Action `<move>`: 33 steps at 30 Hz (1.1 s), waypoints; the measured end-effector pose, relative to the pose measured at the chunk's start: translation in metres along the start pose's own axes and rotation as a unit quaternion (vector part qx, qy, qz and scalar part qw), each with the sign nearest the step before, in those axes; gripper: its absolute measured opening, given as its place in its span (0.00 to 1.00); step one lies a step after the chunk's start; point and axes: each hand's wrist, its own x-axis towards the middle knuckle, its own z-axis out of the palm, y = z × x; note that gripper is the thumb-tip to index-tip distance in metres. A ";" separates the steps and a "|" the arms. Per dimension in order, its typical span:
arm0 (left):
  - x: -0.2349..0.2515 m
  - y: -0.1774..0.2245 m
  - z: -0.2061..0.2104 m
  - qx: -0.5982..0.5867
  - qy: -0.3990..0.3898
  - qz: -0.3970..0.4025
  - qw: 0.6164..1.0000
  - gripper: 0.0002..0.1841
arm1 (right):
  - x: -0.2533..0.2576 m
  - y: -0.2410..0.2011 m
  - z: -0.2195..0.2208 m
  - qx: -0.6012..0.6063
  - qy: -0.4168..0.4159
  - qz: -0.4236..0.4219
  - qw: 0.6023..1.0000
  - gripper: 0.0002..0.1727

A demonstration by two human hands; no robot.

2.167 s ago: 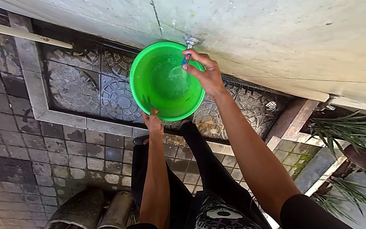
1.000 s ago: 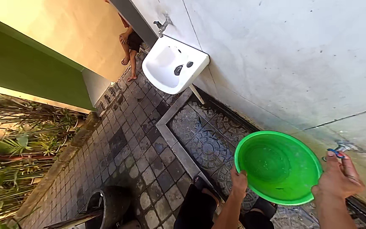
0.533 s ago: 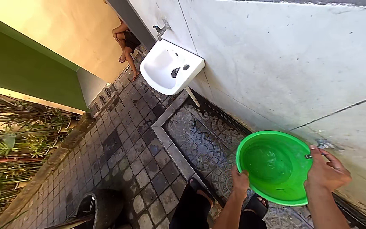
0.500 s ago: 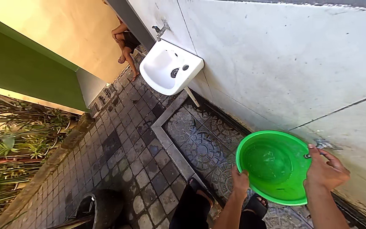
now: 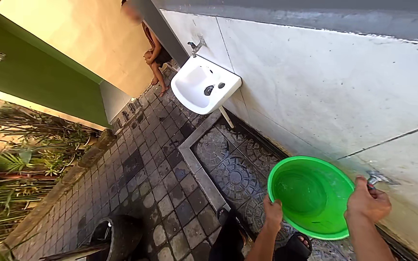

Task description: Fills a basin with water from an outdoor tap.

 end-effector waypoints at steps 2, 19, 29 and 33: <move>0.002 -0.001 -0.006 0.003 0.002 0.001 1.000 0.21 | -0.005 -0.004 0.000 0.011 0.007 0.015 1.000 0.35; 0.003 0.001 0.004 0.030 -0.007 0.010 0.999 0.19 | 0.011 -0.001 -0.018 -0.014 -0.074 0.007 0.997 0.39; -0.016 -0.005 0.034 0.063 -0.005 -0.012 0.998 0.20 | 0.030 -0.004 -0.050 -0.061 -0.095 0.011 0.994 0.37; 0.000 -0.003 0.024 0.037 -0.007 0.009 0.999 0.21 | 0.016 -0.014 -0.038 -0.052 -0.146 -0.018 0.988 0.38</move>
